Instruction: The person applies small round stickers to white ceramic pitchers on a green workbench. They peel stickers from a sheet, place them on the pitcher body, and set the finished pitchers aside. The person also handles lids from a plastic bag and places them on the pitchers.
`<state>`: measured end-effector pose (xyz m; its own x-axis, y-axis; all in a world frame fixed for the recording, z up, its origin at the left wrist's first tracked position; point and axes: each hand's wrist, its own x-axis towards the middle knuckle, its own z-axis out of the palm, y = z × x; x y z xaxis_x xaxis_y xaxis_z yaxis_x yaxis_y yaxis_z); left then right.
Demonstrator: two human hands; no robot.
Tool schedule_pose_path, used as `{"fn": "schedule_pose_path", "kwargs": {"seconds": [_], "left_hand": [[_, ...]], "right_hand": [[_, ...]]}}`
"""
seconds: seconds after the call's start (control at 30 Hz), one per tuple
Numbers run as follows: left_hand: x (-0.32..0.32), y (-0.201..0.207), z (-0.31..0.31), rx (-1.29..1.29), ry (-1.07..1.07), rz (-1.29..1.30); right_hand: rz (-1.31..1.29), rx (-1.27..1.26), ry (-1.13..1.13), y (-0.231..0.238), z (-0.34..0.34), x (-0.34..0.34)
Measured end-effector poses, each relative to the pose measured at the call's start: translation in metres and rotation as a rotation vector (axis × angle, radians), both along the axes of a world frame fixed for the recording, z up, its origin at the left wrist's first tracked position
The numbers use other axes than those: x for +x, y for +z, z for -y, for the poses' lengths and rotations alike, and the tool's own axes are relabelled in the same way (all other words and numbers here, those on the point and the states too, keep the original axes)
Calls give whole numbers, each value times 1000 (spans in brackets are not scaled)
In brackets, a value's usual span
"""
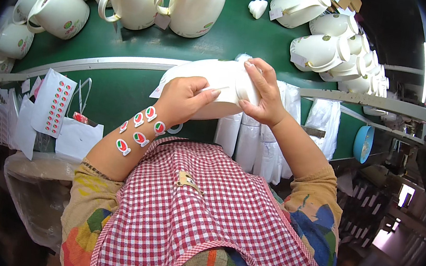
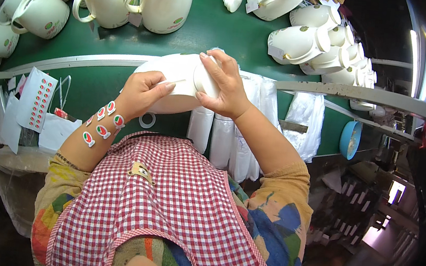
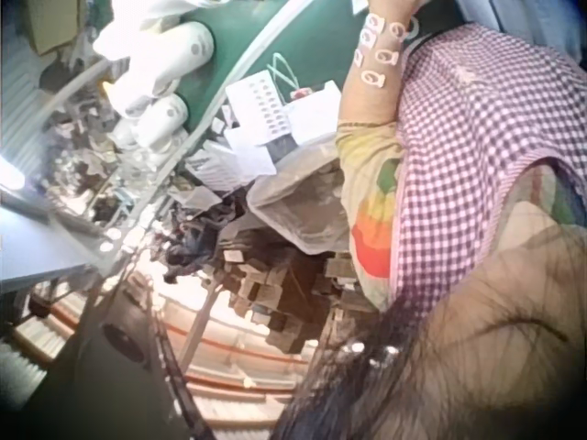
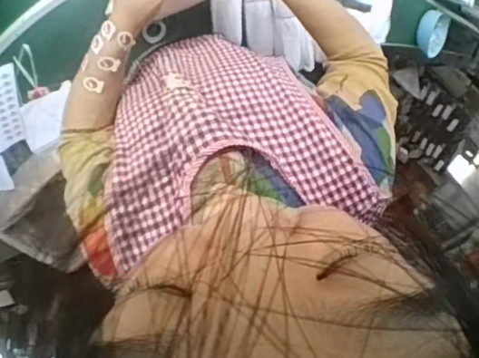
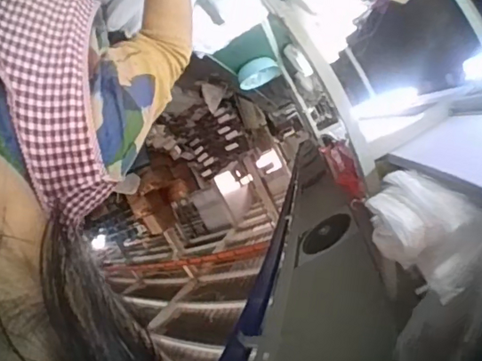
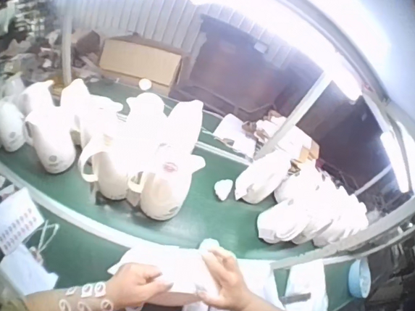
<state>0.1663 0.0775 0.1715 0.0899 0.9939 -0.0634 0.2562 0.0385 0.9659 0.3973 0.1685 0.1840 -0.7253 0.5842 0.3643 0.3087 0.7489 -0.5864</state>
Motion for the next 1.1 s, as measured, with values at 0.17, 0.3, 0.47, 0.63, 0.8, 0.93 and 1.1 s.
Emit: {"fn": "schedule_pose_path", "kwargs": {"seconds": [0.17, 0.3, 0.47, 0.63, 0.8, 0.93, 1.1], "left_hand": [[3, -2, -1, 19, -3, -35], [15, 4, 3, 61, 10, -52], [13, 4, 3, 58, -43, -45], [4, 0, 1, 37, -67, -35], [-16, -12, -10, 12, -127, 46], [-30, -15, -19, -75, -171, 181], [9, -14, 4, 22, 112, 52]], "right_hand": [[144, 42, 32, 12, -8, -5], [214, 20, 33, 16, -10, -4], [144, 10, 125, 6, -12, 8], [162, 59, 221, 10, -17, 1], [191, 107, 372, 15, -23, -13], [181, 150, 439, 23, -25, -26], [235, -61, -107, 20, -9, -43]]}}
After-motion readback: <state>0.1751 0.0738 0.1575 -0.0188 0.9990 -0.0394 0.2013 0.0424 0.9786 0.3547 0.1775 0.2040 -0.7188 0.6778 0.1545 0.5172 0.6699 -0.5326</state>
